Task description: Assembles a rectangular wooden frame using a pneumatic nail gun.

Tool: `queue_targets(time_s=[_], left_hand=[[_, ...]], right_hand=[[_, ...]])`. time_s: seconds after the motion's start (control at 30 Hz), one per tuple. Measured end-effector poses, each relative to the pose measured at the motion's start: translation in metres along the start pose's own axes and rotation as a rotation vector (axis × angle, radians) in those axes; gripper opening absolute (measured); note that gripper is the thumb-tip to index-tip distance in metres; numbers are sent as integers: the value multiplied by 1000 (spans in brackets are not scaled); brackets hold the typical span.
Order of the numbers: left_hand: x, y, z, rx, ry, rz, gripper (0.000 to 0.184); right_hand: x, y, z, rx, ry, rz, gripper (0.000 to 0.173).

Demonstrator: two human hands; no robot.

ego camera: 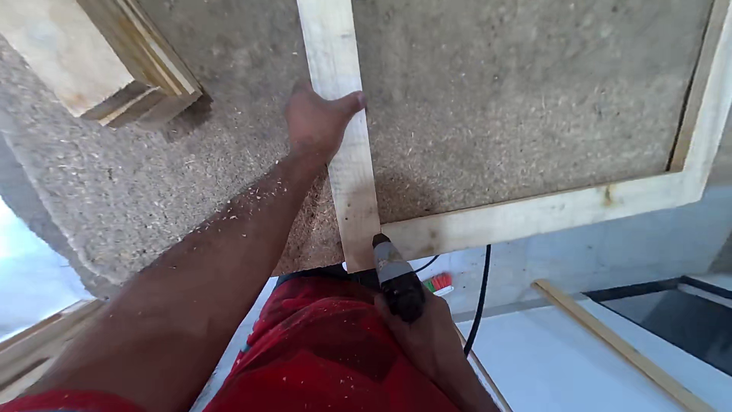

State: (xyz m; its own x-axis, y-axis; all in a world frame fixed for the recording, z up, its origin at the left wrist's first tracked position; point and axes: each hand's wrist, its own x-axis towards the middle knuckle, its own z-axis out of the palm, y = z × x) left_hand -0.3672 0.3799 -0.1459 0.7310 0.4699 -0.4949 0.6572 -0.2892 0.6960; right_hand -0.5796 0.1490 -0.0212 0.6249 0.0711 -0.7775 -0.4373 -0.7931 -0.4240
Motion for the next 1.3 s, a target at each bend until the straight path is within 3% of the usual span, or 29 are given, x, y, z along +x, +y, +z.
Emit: queue_targets(time_s=[0.47,1.03,1.3], left_hand=[[0,0,-1,53,-1,12,74],[2,-2,2,66,12,77,71],[2,-3,2,92,13,75,78]], right_hand=[[1,0,17,84,63,55,44],[-22,18,31,83,77,126,52],[-32,30,38,95,68,132,51]])
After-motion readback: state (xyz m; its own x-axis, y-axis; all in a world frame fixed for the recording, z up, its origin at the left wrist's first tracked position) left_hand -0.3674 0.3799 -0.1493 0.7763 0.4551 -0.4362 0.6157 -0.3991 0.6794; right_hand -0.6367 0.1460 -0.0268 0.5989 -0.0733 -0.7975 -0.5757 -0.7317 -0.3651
